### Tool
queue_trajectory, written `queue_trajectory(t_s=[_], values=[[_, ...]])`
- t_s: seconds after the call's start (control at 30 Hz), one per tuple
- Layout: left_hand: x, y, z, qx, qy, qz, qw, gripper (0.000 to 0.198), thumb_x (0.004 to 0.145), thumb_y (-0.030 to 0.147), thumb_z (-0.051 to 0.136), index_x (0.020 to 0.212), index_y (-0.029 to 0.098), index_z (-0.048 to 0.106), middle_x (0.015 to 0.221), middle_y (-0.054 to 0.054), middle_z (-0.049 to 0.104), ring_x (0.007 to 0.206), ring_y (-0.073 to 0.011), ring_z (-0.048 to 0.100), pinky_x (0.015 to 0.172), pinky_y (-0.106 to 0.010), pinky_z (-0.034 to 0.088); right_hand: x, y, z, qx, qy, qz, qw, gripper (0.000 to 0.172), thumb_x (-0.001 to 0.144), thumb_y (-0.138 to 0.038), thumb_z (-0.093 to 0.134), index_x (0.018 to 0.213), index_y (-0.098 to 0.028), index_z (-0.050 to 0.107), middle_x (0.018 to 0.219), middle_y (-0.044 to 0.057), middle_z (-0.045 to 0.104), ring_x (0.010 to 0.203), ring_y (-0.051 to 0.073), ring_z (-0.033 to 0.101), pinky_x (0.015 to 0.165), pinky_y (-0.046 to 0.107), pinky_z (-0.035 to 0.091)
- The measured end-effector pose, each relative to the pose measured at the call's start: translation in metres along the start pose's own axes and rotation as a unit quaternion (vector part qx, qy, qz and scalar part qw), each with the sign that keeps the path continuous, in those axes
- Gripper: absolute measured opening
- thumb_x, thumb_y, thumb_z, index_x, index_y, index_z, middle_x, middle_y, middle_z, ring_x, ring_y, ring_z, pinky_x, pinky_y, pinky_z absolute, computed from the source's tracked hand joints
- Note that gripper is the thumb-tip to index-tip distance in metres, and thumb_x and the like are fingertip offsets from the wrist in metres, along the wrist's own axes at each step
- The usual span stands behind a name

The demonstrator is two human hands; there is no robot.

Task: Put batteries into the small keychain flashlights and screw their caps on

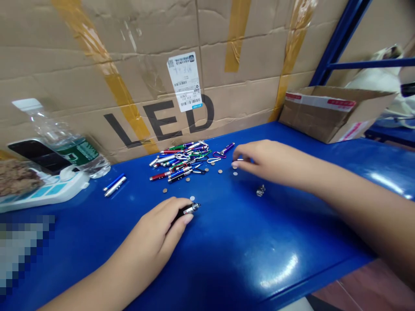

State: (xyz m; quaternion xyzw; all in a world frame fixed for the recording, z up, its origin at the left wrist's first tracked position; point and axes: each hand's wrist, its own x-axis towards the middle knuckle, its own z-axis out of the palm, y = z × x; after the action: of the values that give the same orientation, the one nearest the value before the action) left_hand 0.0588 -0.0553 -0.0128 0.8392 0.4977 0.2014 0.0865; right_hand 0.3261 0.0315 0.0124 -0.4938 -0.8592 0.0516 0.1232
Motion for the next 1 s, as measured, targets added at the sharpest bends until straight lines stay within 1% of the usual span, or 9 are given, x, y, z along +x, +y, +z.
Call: queue_trajectory(t_s=[0.07, 0.13, 0.2, 0.37, 0.53, 0.6, 0.7, 0.83, 1.0], values=[[-0.002, -0.003, -0.001, -0.007, -0.001, -0.012, 1.0, 0.028, 0.094, 0.037, 0.043, 0.106, 0.024, 0.064, 0.102, -0.003, 0.071, 0.091, -0.02, 0.068, 0.076, -0.027, 0.055, 0.005, 0.026, -0.002, -0.026, -0.027, 0.069, 0.997, 0.028, 0.09, -0.036, 0.051, 0.102, -0.014, 0.065, 0.094, 0.012, 0.068, 0.075, 0.021, 0.06, 0.064, 0.029, 0.038], [-0.003, -0.006, -0.001, -0.015, -0.003, -0.017, 1.0, 0.028, 0.095, 0.038, 0.042, 0.108, 0.025, 0.063, 0.104, -0.003, 0.071, 0.093, -0.0199, 0.068, 0.077, -0.027, 0.055, 0.009, 0.041, 0.001, -0.032, -0.083, 0.085, 0.992, 0.029, 0.089, -0.036, 0.051, 0.101, -0.015, 0.067, 0.093, 0.013, 0.068, 0.075, 0.022, 0.06, 0.062, 0.03, 0.039], [-0.003, -0.007, 0.0, -0.027, -0.012, -0.018, 0.999, 0.028, 0.095, 0.037, 0.041, 0.108, 0.026, 0.063, 0.103, -0.002, 0.07, 0.092, -0.0191, 0.067, 0.078, -0.027, 0.054, 0.014, 0.046, 0.007, -0.025, -0.108, 0.086, 0.99, 0.029, 0.088, -0.036, 0.054, 0.105, -0.015, 0.066, 0.096, 0.012, 0.069, 0.078, 0.024, 0.062, 0.062, 0.03, 0.041], [-0.003, -0.008, 0.003, -0.053, -0.046, -0.019, 0.997, 0.028, 0.096, 0.037, 0.04, 0.109, 0.027, 0.062, 0.104, -0.002, 0.069, 0.095, -0.0193, 0.066, 0.08, -0.027, 0.052, 0.024, 0.044, 0.021, -0.011, -0.095, 0.087, 0.992, 0.018, 0.084, -0.028, 0.057, 0.095, -0.018, 0.067, 0.09, 0.008, 0.07, 0.076, 0.022, 0.063, 0.061, 0.028, 0.043], [-0.003, -0.007, 0.001, -0.068, -0.055, -0.039, 0.995, 0.028, 0.096, 0.038, 0.039, 0.109, 0.026, 0.06, 0.101, -0.003, 0.068, 0.091, -0.0191, 0.064, 0.079, -0.028, 0.051, 0.023, 0.044, 0.013, 0.004, -0.057, 0.102, 0.993, 0.016, 0.085, -0.029, 0.056, 0.092, -0.017, 0.064, 0.084, 0.008, 0.068, 0.073, 0.021, 0.062, 0.06, 0.028, 0.041], [-0.003, -0.005, 0.0, -0.072, -0.044, -0.059, 0.995, 0.028, 0.096, 0.039, 0.038, 0.109, 0.025, 0.059, 0.099, -0.003, 0.067, 0.089, -0.0191, 0.064, 0.076, -0.028, 0.05, 0.019, 0.033, 0.007, 0.017, -0.024, 0.077, 0.997, 0.015, 0.088, -0.029, 0.053, 0.091, -0.017, 0.062, 0.085, 0.008, 0.068, 0.074, 0.019, 0.061, 0.061, 0.028, 0.041], [-0.002, -0.003, -0.002, -0.082, -0.036, -0.088, 0.992, 0.028, 0.095, 0.042, 0.037, 0.1, 0.023, 0.058, 0.089, -0.002, 0.064, 0.077, -0.0173, 0.061, 0.066, -0.026, 0.048, 0.008, 0.003, 0.001, 0.058, 0.012, -0.018, 0.998, 0.013, 0.09, -0.027, 0.052, 0.092, -0.017, 0.06, 0.09, 0.007, 0.068, 0.077, 0.017, 0.061, 0.067, 0.027, 0.042], [0.0, -0.001, -0.001, -0.097, -0.038, -0.088, 0.991, 0.028, 0.093, 0.043, 0.041, 0.084, 0.021, 0.056, 0.075, 0.0, 0.059, 0.066, -0.0146, 0.054, 0.059, -0.023, 0.043, -0.011, -0.043, 0.009, 0.137, -0.054, -0.14, 0.979, 0.006, 0.089, -0.021, 0.055, 0.091, -0.019, 0.06, 0.084, 0.003, 0.068, 0.073, 0.014, 0.062, 0.066, 0.024, 0.042], [0.002, 0.001, 0.005, -0.122, -0.071, -0.031, 0.99, 0.022, 0.091, 0.036, 0.046, 0.084, 0.022, 0.062, 0.075, 0.001, 0.062, 0.067, -0.0142, 0.057, 0.061, -0.022, 0.043, -0.024, -0.068, 0.026, 0.27, -0.054, -0.142, 0.951, 0.022, 0.086, -0.02, 0.06, 0.107, -0.02, 0.053, 0.084, 0.001, 0.068, 0.076, 0.014, 0.064, 0.064, 0.023, 0.044]])
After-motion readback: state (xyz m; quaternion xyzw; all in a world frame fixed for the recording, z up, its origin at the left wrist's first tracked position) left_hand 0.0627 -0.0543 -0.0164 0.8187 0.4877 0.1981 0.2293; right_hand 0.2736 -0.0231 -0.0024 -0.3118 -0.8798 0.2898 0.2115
